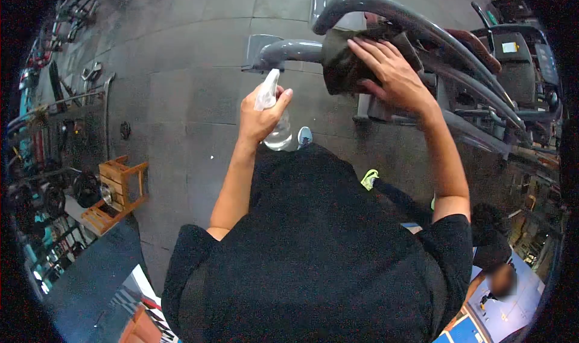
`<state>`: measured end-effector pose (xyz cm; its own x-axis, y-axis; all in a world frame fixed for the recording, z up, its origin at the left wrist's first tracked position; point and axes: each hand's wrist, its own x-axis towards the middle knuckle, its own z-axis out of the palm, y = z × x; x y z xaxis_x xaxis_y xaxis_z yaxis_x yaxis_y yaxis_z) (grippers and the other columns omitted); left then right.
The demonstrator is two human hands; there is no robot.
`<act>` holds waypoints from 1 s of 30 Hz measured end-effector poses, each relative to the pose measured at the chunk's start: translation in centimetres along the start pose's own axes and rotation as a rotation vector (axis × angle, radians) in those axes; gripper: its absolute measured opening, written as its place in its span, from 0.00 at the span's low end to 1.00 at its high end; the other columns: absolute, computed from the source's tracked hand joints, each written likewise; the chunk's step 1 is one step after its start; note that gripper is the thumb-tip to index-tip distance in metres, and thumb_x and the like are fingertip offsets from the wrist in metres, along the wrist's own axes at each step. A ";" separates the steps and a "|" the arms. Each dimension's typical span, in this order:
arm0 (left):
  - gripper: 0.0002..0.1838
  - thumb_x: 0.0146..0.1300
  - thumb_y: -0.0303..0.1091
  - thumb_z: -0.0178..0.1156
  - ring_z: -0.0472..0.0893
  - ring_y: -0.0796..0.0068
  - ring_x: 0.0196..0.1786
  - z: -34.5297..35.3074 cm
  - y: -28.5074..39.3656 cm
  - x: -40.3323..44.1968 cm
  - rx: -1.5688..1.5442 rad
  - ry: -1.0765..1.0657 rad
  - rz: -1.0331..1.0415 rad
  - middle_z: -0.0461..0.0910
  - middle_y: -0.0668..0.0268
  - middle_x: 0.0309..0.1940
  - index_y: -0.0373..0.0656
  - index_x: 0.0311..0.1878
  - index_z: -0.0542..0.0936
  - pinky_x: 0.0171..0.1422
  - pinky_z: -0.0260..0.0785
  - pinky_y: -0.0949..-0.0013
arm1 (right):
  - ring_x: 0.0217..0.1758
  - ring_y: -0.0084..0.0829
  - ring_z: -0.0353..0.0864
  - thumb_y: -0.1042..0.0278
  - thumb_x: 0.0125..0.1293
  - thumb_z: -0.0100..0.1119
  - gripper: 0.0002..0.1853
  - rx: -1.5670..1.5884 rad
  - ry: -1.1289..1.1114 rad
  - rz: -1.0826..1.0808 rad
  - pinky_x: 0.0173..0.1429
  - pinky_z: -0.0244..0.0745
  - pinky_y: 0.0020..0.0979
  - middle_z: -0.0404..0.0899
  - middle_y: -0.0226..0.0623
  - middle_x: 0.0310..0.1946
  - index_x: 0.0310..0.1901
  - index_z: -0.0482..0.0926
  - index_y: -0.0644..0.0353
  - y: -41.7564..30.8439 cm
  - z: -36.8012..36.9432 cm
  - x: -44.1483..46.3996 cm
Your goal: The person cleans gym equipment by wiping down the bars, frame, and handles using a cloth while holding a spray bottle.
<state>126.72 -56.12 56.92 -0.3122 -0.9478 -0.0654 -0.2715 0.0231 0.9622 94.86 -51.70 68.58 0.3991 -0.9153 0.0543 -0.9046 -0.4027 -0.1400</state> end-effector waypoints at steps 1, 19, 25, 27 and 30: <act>0.13 0.65 0.41 0.72 0.83 0.74 0.32 -0.9 -0.7 -0.5 -0.010 -0.008 -0.013 0.86 0.62 0.29 0.39 0.40 0.85 0.41 0.75 0.67 | 0.75 0.51 0.70 0.70 0.62 0.70 0.47 -0.021 -0.049 -0.008 0.79 0.64 0.47 0.73 0.50 0.70 0.81 0.57 0.56 0.3 -0.2 1.1; 0.09 0.66 0.34 0.73 0.83 0.80 0.33 -16.3 -7.9 -5.7 -0.084 0.270 -0.224 0.87 0.67 0.30 0.38 0.40 0.85 0.41 0.74 0.71 | 0.48 0.47 0.91 0.67 0.73 0.53 0.13 -0.330 -0.467 0.087 0.48 0.86 0.46 0.89 0.49 0.41 0.45 0.83 0.69 -6.3 10.9 19.8; 0.08 0.69 0.32 0.70 0.86 0.77 0.38 -17.7 -7.5 -5.5 -0.073 0.248 -0.168 0.87 0.65 0.34 0.37 0.44 0.85 0.43 0.76 0.71 | 0.56 0.45 0.89 0.60 0.60 0.76 0.15 -0.534 -1.076 0.012 0.55 0.86 0.41 0.90 0.34 0.54 0.49 0.91 0.48 -7.8 11.8 25.1; 0.08 0.70 0.32 0.70 0.86 0.77 0.38 -17.8 -7.7 -5.5 -0.080 0.224 -0.195 0.87 0.65 0.34 0.37 0.44 0.85 0.43 0.76 0.71 | 0.48 0.46 0.89 0.65 0.45 0.80 0.25 -0.394 -0.677 0.068 0.51 0.85 0.43 0.89 0.46 0.43 0.48 0.87 0.65 -6.3 14.0 23.0; 0.09 0.70 0.33 0.70 0.86 0.77 0.37 -17.5 -8.5 -5.2 -0.121 0.173 -0.171 0.87 0.64 0.35 0.37 0.43 0.85 0.44 0.76 0.70 | 0.48 0.49 0.87 0.71 0.49 0.76 0.29 -0.415 -0.115 0.077 0.52 0.82 0.44 0.86 0.44 0.42 0.56 0.82 0.64 -6.5 12.7 17.7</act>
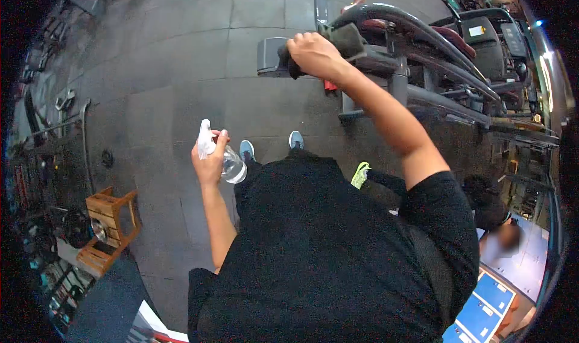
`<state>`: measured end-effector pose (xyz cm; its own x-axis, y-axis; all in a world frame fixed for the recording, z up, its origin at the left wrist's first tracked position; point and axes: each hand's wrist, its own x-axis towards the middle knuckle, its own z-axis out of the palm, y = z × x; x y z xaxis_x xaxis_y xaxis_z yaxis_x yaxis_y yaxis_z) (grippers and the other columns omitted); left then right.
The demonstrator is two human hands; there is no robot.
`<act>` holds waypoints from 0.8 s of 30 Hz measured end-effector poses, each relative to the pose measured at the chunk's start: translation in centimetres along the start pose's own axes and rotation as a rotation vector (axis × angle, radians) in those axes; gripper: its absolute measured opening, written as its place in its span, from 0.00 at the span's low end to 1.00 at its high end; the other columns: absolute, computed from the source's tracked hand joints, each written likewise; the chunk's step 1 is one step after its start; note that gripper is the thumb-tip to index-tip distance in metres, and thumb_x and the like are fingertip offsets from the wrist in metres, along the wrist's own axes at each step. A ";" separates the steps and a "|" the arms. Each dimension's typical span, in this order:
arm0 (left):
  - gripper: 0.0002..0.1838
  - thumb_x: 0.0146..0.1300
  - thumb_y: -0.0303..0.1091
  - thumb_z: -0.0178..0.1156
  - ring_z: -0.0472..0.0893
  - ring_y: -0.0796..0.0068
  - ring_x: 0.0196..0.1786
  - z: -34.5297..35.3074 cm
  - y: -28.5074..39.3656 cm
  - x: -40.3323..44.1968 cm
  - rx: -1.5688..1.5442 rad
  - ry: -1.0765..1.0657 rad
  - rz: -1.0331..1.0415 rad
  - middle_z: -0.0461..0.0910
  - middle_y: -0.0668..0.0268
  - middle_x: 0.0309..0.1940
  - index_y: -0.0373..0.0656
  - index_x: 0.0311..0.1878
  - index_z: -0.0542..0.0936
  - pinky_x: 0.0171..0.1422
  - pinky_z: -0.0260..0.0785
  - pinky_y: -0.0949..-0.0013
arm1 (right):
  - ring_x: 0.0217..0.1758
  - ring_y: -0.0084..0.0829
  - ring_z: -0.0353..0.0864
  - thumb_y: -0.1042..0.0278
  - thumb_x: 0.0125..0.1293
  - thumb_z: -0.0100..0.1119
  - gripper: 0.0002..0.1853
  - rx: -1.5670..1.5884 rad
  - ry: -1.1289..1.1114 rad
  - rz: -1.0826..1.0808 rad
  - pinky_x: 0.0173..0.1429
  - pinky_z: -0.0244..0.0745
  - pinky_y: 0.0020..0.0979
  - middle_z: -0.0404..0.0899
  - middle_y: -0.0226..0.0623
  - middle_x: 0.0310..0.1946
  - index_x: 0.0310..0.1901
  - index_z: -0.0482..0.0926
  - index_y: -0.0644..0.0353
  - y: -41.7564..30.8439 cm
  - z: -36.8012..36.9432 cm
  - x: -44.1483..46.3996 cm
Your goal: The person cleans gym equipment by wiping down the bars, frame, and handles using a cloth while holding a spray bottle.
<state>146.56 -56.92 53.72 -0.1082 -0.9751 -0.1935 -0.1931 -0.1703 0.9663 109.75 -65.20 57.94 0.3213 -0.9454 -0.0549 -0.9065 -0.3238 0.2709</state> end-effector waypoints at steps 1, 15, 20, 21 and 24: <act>0.13 0.69 0.34 0.70 0.86 0.76 0.38 0.0 -0.3 0.3 0.033 -0.039 -0.010 0.87 0.65 0.35 0.35 0.50 0.84 0.45 0.76 0.69 | 0.48 0.49 0.85 0.74 0.51 0.73 0.30 0.081 0.082 0.068 0.53 0.81 0.45 0.84 0.44 0.43 0.58 0.79 0.64 0.9 -1.4 -2.2; 0.10 0.67 0.35 0.72 0.84 0.80 0.35 5.4 3.7 1.3 0.035 -0.149 -0.002 0.87 0.66 0.30 0.38 0.41 0.85 0.42 0.75 0.72 | 0.52 0.50 0.84 0.81 0.52 0.64 0.24 0.145 0.014 0.180 0.57 0.78 0.45 0.81 0.51 0.46 0.53 0.73 0.68 7.7 -3.6 -11.0; 0.10 0.67 0.35 0.72 0.84 0.80 0.35 5.4 1.9 1.4 -0.019 -0.188 -0.017 0.87 0.66 0.30 0.38 0.42 0.85 0.43 0.75 0.72 | 0.52 0.52 0.85 0.81 0.52 0.66 0.21 0.283 0.015 0.092 0.53 0.81 0.47 0.82 0.53 0.41 0.48 0.71 0.68 6.4 -3.9 -7.7; 0.10 0.68 0.34 0.71 0.85 0.77 0.36 5.2 1.9 1.5 0.008 -0.214 0.006 0.87 0.64 0.32 0.36 0.44 0.84 0.44 0.77 0.71 | 0.51 0.53 0.85 0.81 0.50 0.67 0.21 0.294 0.006 0.109 0.53 0.81 0.47 0.82 0.54 0.42 0.46 0.71 0.67 5.4 -3.6 -6.2; 0.11 0.69 0.31 0.70 0.87 0.75 0.38 5.2 2.5 1.9 0.119 -0.267 0.064 0.87 0.63 0.34 0.34 0.46 0.83 0.44 0.77 0.70 | 0.42 0.47 0.90 0.69 0.61 0.62 0.08 0.174 0.142 0.062 0.44 0.85 0.45 0.87 0.51 0.36 0.35 0.83 0.65 0.6 -2.7 -1.3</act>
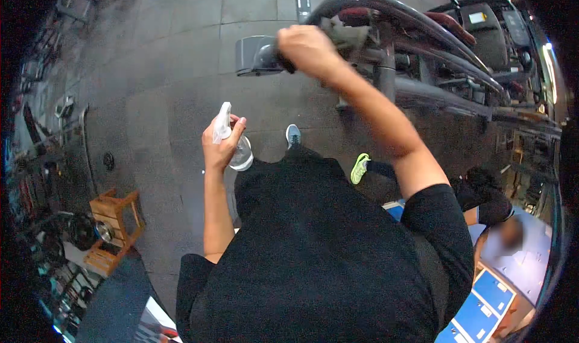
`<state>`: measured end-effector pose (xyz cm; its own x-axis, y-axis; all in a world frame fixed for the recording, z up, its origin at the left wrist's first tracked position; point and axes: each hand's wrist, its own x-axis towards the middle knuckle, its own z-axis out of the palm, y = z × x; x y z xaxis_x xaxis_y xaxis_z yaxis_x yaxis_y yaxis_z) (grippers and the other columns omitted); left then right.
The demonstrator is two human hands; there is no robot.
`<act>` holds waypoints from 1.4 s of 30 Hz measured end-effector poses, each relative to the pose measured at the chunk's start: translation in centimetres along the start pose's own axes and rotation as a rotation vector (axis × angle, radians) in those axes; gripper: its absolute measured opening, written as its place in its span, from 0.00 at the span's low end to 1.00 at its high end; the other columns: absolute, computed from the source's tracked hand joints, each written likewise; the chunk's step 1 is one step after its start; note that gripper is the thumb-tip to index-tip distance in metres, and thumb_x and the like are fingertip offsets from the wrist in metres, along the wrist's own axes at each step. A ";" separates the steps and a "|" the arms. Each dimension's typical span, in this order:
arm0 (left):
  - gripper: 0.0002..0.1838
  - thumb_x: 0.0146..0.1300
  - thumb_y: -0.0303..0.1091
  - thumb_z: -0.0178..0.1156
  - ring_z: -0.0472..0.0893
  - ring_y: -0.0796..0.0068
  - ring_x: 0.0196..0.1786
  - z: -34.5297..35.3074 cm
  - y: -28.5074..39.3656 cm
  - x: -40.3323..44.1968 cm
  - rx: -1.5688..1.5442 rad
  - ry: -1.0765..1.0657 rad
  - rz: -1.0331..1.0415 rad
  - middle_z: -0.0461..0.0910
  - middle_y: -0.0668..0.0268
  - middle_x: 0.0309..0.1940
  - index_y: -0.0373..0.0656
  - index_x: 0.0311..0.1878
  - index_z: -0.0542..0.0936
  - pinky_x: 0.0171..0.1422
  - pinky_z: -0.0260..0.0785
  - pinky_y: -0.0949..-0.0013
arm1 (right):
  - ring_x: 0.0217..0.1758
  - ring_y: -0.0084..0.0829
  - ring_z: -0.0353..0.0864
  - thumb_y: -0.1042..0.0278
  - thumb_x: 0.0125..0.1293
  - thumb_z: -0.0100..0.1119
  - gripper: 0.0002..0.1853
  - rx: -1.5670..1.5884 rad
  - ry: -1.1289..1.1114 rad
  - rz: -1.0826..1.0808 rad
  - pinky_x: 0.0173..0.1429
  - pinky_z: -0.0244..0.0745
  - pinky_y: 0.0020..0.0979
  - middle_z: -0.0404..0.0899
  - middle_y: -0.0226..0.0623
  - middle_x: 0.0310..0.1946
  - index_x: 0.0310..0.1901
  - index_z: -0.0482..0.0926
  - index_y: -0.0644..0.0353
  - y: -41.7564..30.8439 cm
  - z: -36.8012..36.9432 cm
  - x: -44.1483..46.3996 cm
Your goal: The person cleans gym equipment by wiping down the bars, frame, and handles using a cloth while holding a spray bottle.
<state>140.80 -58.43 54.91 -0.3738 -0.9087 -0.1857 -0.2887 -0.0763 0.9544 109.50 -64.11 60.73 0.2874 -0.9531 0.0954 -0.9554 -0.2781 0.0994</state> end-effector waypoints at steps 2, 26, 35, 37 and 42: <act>0.11 0.68 0.31 0.70 0.87 0.74 0.38 -0.1 0.8 0.1 0.092 -0.016 0.022 0.87 0.62 0.34 0.34 0.47 0.83 0.44 0.77 0.70 | 0.49 0.41 0.88 0.66 0.65 0.61 0.12 -0.369 -0.267 0.002 0.46 0.83 0.48 0.89 0.40 0.38 0.45 0.88 0.62 -5.0 2.9 3.6; 0.09 0.68 0.32 0.71 0.85 0.79 0.36 1.0 -0.2 -1.0 -0.065 0.155 -0.072 0.87 0.65 0.32 0.36 0.41 0.84 0.43 0.75 0.72 | 0.41 0.43 0.87 0.76 0.58 0.63 0.11 -0.101 -0.001 0.022 0.46 0.82 0.41 0.82 0.46 0.38 0.42 0.74 0.62 5.9 -2.3 -6.6; 0.09 0.67 0.34 0.72 0.84 0.80 0.34 1.0 -0.6 -0.9 -0.038 0.202 -0.059 0.86 0.67 0.29 0.37 0.40 0.85 0.41 0.75 0.72 | 0.42 0.36 0.88 0.64 0.63 0.64 0.09 -0.518 -0.224 0.118 0.44 0.81 0.43 0.86 0.36 0.38 0.41 0.86 0.58 -2.5 3.1 0.6; 0.10 0.67 0.33 0.73 0.84 0.79 0.34 1.1 -0.3 -0.9 -0.088 0.197 -0.054 0.87 0.67 0.30 0.37 0.42 0.85 0.41 0.75 0.71 | 0.47 0.37 0.89 0.60 0.64 0.65 0.13 -0.472 -0.471 -0.051 0.49 0.82 0.46 0.89 0.35 0.42 0.45 0.90 0.55 -3.9 3.4 2.5; 0.09 0.67 0.32 0.72 0.85 0.79 0.36 0.7 0.6 -0.8 -0.035 0.156 -0.046 0.87 0.65 0.32 0.36 0.43 0.84 0.43 0.75 0.72 | 0.50 0.36 0.90 0.60 0.62 0.66 0.13 -0.330 -0.541 -0.094 0.50 0.82 0.46 0.91 0.37 0.44 0.43 0.92 0.54 -5.3 3.8 4.1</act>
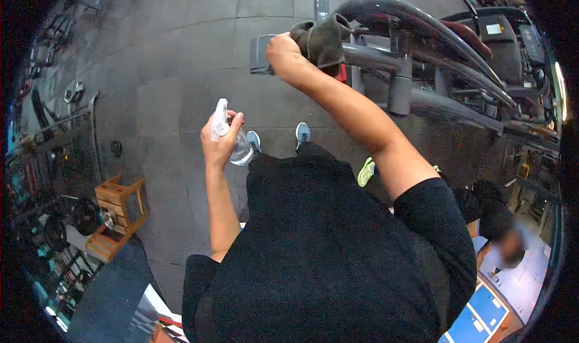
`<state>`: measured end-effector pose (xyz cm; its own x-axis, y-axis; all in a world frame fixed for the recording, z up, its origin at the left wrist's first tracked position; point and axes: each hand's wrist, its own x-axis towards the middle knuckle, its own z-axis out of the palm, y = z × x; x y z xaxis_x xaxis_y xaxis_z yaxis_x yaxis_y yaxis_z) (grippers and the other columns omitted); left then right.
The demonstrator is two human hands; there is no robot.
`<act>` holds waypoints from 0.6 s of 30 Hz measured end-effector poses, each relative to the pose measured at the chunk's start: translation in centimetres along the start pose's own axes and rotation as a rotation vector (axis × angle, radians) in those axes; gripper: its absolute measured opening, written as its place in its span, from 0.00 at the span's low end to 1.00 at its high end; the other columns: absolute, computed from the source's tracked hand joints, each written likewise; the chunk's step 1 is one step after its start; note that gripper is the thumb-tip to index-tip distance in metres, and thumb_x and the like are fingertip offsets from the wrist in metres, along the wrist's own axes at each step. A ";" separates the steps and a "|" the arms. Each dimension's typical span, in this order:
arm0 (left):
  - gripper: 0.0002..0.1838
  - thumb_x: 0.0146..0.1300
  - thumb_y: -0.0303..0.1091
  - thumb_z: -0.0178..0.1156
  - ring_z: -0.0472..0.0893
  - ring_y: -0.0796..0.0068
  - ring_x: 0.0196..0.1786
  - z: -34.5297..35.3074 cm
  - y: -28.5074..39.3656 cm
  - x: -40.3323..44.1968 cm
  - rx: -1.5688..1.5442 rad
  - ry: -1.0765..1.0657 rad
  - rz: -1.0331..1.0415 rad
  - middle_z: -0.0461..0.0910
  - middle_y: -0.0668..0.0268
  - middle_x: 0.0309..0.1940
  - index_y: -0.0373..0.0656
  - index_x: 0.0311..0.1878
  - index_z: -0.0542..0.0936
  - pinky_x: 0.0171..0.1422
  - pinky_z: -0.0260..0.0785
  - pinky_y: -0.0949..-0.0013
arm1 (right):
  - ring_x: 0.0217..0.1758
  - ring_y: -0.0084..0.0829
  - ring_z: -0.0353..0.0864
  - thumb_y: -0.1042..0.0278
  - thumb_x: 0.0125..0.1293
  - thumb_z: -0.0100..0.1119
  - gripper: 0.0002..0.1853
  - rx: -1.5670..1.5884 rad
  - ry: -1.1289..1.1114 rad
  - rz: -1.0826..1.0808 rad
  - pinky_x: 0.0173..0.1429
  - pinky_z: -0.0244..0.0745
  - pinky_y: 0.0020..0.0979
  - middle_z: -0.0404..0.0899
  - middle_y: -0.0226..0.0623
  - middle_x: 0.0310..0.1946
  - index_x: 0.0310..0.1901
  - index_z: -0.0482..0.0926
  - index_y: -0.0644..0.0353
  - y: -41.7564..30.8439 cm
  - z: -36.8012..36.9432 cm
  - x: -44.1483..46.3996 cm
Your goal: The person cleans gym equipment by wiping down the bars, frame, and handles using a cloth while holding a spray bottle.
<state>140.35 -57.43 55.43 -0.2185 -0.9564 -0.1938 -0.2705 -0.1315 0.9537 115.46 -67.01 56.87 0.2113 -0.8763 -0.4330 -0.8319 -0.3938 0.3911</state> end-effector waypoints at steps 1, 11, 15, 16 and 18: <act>0.10 0.67 0.32 0.72 0.85 0.79 0.37 -0.1 0.1 0.0 0.005 -0.022 0.007 0.87 0.65 0.32 0.36 0.43 0.84 0.43 0.75 0.72 | 0.48 0.36 0.90 0.63 0.61 0.65 0.11 0.048 0.113 0.000 0.47 0.82 0.42 0.90 0.39 0.41 0.41 0.90 0.56 0.2 -0.3 -1.1; 0.10 0.69 0.30 0.69 0.85 0.77 0.37 -0.5 -0.6 0.8 -0.023 -0.152 0.031 0.86 0.64 0.34 0.34 0.47 0.83 0.43 0.78 0.70 | 0.45 0.47 0.85 0.69 0.53 0.71 0.18 0.413 0.801 0.317 0.50 0.80 0.43 0.82 0.44 0.37 0.45 0.77 0.61 7.1 3.2 -17.2; 0.11 0.69 0.28 0.69 0.86 0.76 0.36 -0.7 -0.2 0.6 -0.040 -0.154 0.043 0.85 0.62 0.35 0.32 0.49 0.81 0.42 0.80 0.69 | 0.36 0.44 0.87 0.75 0.57 0.60 0.06 0.319 0.652 0.266 0.42 0.82 0.40 0.81 0.44 0.31 0.36 0.74 0.61 7.1 2.0 -15.2; 0.11 0.69 0.28 0.69 0.86 0.75 0.35 -0.5 0.0 0.5 -0.047 -0.136 0.034 0.85 0.62 0.35 0.32 0.49 0.81 0.42 0.79 0.69 | 0.35 0.43 0.87 0.75 0.57 0.61 0.06 0.299 0.598 0.241 0.40 0.82 0.40 0.82 0.44 0.31 0.36 0.75 0.62 7.4 2.3 -14.5; 0.10 0.70 0.28 0.69 0.86 0.75 0.35 0.2 0.1 0.1 -0.096 -0.128 0.011 0.85 0.62 0.35 0.32 0.48 0.82 0.42 0.79 0.70 | 0.39 0.44 0.87 0.75 0.54 0.64 0.13 0.383 0.499 0.249 0.44 0.82 0.41 0.82 0.46 0.34 0.42 0.76 0.65 7.2 2.7 -13.8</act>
<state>140.13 -57.45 55.47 -0.3402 -0.9177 -0.2052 -0.1775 -0.1516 0.9724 105.24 -57.03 63.47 0.1248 -0.9875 0.0959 -0.9902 -0.1179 0.0749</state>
